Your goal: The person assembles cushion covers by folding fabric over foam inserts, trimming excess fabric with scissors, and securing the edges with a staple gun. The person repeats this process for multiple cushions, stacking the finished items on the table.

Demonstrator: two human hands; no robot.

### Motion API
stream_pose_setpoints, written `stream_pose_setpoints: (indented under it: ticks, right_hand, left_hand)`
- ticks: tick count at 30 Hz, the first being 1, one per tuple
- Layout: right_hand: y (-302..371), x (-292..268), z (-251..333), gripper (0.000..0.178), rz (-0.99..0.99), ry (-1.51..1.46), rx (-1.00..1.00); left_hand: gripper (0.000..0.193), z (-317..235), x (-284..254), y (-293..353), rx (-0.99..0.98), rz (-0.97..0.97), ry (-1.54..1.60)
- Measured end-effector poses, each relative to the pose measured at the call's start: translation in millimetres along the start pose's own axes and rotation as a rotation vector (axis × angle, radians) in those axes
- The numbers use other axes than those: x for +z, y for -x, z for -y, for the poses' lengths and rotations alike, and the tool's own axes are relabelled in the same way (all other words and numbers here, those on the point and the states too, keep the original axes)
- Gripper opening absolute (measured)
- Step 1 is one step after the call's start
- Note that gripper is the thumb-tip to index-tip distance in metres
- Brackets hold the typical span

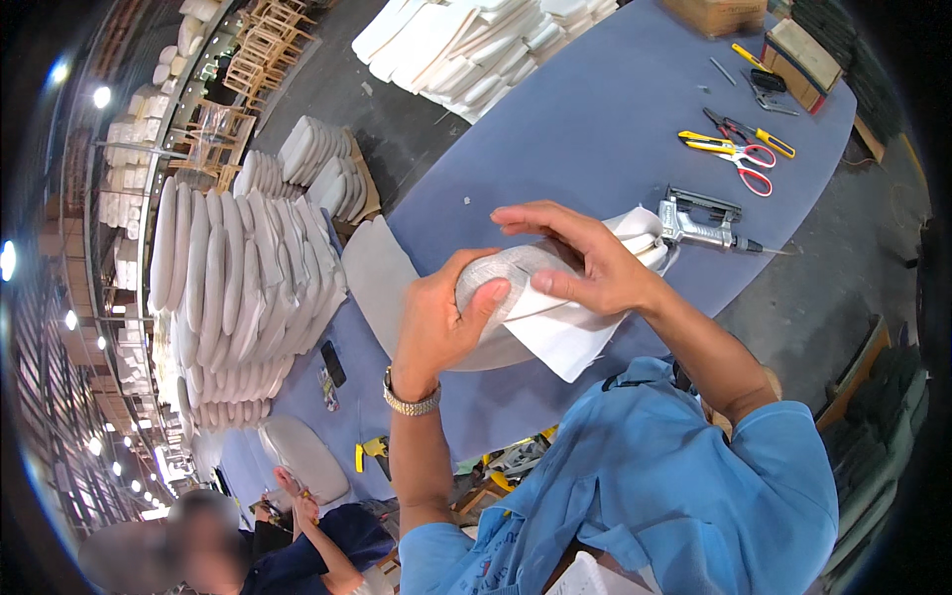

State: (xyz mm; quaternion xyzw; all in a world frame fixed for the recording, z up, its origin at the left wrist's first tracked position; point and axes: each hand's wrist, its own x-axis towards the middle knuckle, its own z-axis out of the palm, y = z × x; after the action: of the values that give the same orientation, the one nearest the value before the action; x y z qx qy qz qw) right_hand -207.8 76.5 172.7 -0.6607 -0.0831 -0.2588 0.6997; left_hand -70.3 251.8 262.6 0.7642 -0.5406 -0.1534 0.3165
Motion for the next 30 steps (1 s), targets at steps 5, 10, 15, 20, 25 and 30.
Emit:
stream_pose_setpoints:
  ticks: [5, 10, 15, 20, 25, 30]
  right_hand:
    - [-1, 5, -1, 0.09, 0.065, 0.235, -0.176]
    - [11, 2, -2, 0.077, 0.063, 0.284, -0.167]
    - [20, -8, -9, 0.062, 0.061, 0.378, -0.138]
    - [-3, -17, -10, 0.035, -0.092, 0.677, -0.02]
    - [-40, -36, -45, 0.023, 0.016, 0.607, 0.049]
    - [-81, -57, -88, 0.026, -0.162, 0.363, 0.355]
  left_hand:
    - [0.037, 2, -1, 7, 0.036, 0.013, 0.061]
    - [0.035, 2, 4, 6, 0.159, 0.049, 0.133]
    - [0.046, 42, -2, -10, 0.366, -0.098, -0.109]
    - [0.053, 73, 33, -58, 0.221, -0.563, 0.227]
    - [0.058, 114, 66, -129, 0.036, -0.816, 0.535]
    - [0.06, 176, 97, -204, -0.393, -0.493, 0.899]
